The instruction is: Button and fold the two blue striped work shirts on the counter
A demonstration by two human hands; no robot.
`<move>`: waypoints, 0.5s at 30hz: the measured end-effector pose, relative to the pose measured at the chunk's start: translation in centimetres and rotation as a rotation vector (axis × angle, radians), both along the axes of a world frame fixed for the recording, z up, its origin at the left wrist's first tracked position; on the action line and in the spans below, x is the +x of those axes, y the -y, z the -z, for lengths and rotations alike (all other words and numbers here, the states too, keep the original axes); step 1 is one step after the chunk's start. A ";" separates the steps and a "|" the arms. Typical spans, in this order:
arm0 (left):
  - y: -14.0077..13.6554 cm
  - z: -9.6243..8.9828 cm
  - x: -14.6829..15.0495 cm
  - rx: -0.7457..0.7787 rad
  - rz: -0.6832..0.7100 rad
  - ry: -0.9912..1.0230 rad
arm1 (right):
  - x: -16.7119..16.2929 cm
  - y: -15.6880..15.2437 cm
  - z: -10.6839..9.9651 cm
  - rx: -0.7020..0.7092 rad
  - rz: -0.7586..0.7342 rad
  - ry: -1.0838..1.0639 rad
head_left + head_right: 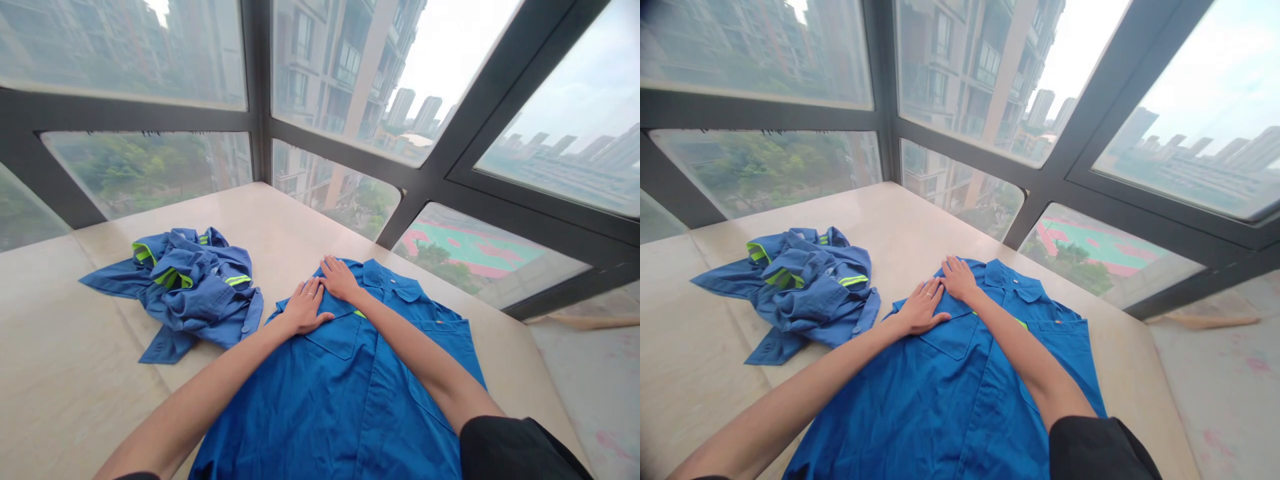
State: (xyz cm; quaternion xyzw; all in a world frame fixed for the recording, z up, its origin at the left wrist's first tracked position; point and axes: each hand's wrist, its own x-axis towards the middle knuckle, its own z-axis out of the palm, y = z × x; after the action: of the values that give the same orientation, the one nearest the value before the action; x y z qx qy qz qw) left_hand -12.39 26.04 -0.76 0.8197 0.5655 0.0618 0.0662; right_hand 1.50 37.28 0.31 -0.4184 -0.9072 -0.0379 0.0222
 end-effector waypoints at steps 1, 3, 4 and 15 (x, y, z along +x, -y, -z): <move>0.1 0.2 -0.1 0.005 -0.007 0.007 | -0.2 -0.4 0.1 -0.012 0.008 -0.004; 0.3 0.4 -0.2 0.018 -0.018 0.020 | -0.5 -1.3 0.7 -0.079 0.050 -0.007; 0.5 0.4 -0.2 0.027 -0.025 0.024 | -0.6 -1.7 1.0 -0.113 0.072 -0.014; 5.3 1.3 -1.1 0.133 -0.238 0.020 | -0.1 -2.7 2.8 -0.139 0.133 -0.124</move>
State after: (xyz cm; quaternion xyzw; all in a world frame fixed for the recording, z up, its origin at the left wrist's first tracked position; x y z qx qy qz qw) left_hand -13.44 20.73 -2.02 0.7488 0.6527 0.1146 0.0096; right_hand 1.44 39.96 -2.46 -0.4798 -0.8747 0.0497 0.0465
